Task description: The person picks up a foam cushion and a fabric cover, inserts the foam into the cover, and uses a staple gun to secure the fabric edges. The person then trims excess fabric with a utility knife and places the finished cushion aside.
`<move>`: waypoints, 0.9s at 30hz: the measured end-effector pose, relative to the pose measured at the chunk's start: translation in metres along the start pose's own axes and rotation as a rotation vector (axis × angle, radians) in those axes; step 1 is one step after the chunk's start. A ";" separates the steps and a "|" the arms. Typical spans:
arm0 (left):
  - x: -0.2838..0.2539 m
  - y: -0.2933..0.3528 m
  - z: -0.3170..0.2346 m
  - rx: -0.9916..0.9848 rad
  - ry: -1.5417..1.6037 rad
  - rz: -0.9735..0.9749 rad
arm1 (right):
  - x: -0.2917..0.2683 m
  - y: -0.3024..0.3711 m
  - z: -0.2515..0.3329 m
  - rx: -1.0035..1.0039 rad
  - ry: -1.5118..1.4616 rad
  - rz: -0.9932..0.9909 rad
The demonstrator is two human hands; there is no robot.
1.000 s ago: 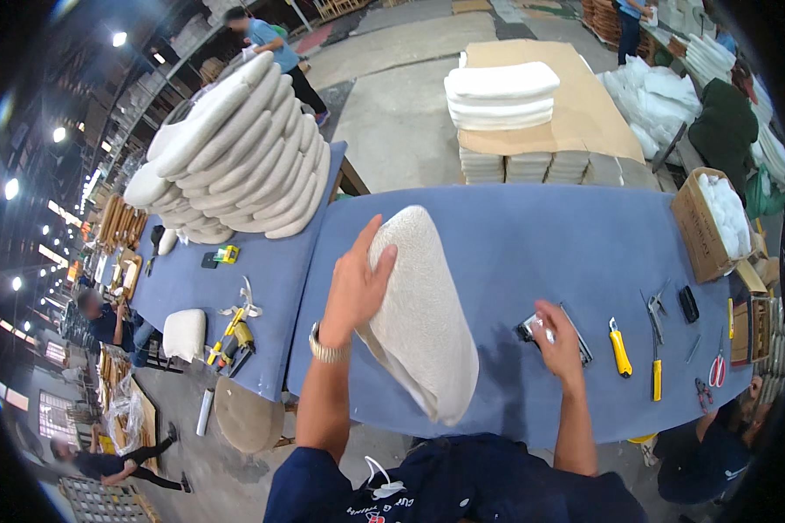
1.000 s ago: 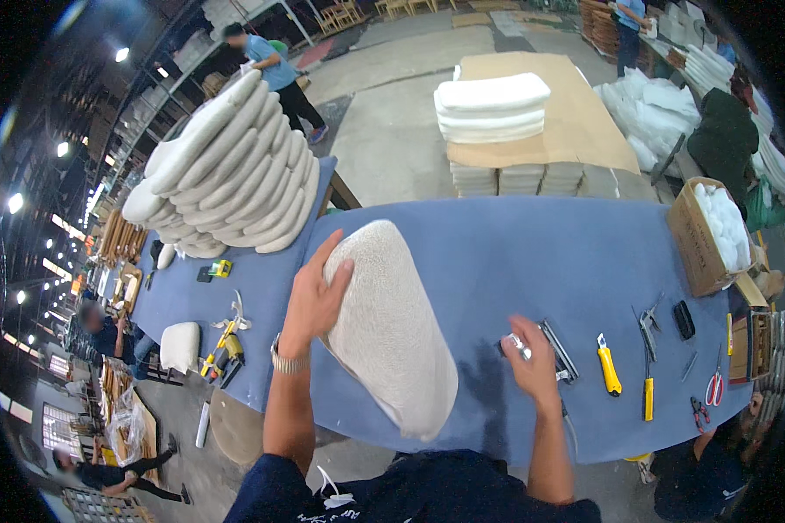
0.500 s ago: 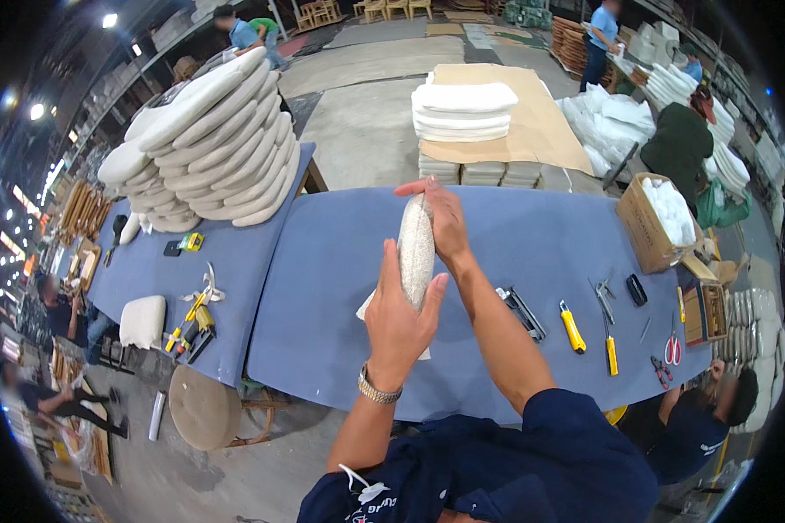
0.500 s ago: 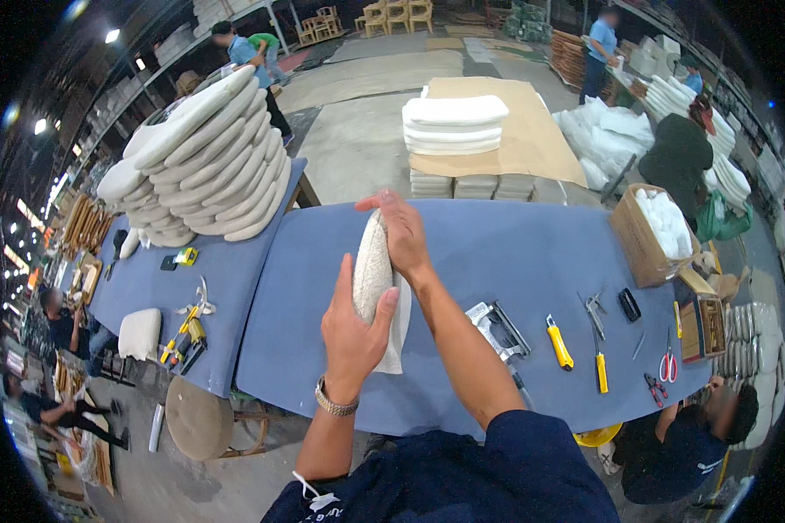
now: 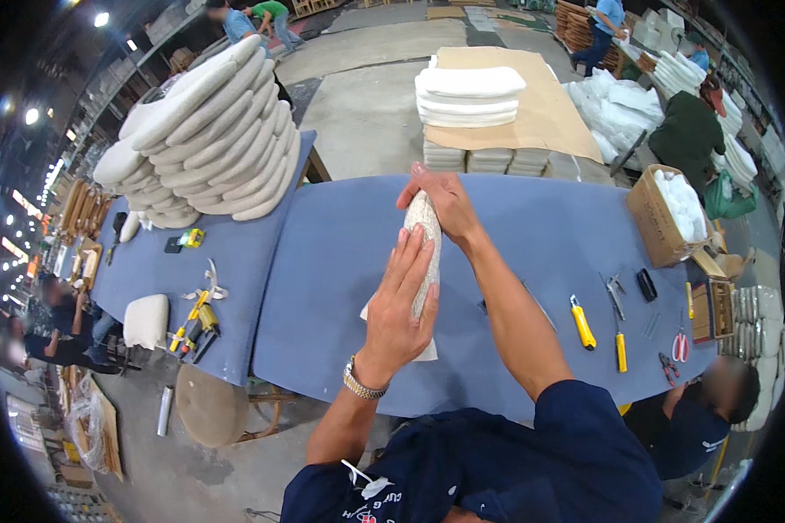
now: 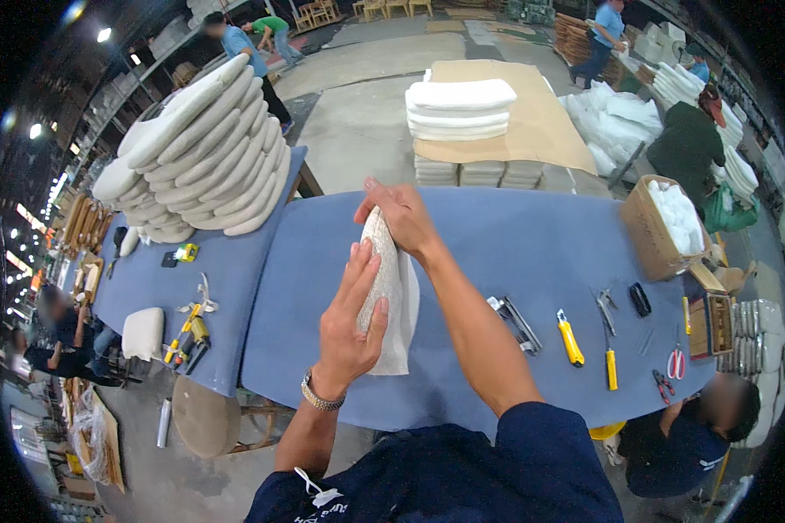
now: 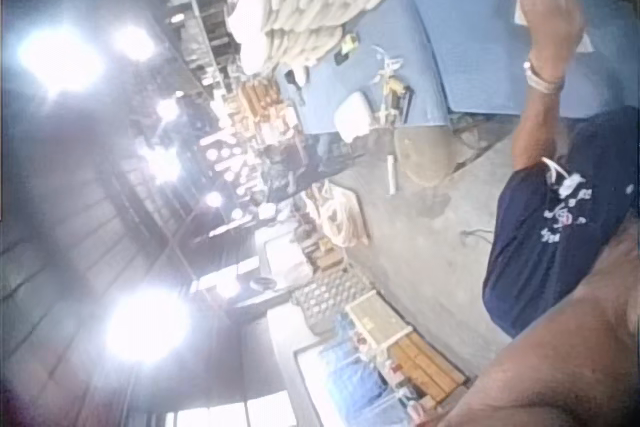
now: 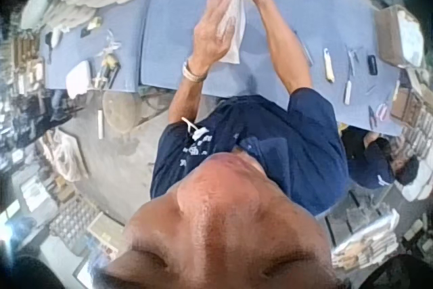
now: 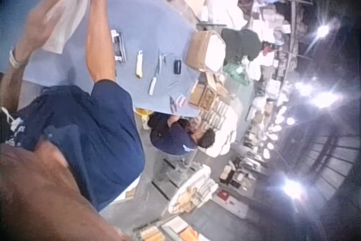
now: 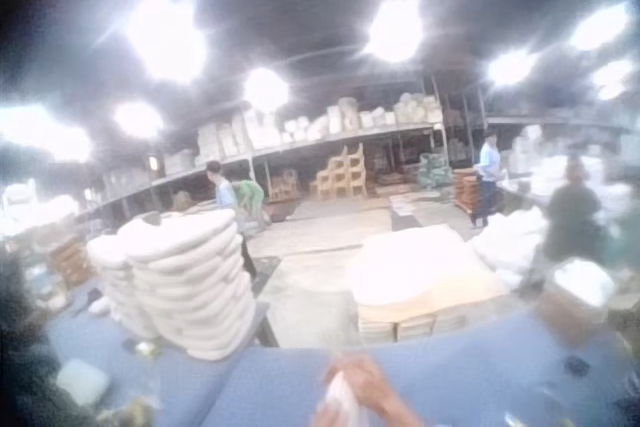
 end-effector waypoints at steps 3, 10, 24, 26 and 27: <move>-0.009 0.003 0.003 -0.128 0.202 0.069 | 0.008 0.002 -0.001 -0.058 -0.047 -0.037; -0.028 -0.022 0.045 -0.324 0.622 0.272 | 0.052 0.028 -0.014 -0.417 -0.013 -0.149; -0.099 0.068 0.025 -0.513 0.167 0.301 | 0.024 0.169 -0.247 0.068 0.423 -0.205; -0.111 0.087 0.021 -0.564 0.218 0.340 | -0.009 0.176 -0.261 0.197 0.479 -0.244; -0.123 0.097 0.018 -0.588 0.204 0.370 | -0.019 0.170 -0.258 0.172 0.466 -0.300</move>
Point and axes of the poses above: each hand's wrist, its own y-axis away from the middle knuckle, its own x-axis out of the palm, z = x × y, the point moved 3 cm from there along -y, towards the middle knuckle, and after that the axes turned 14 degrees about -y, right-handed, at the moved point
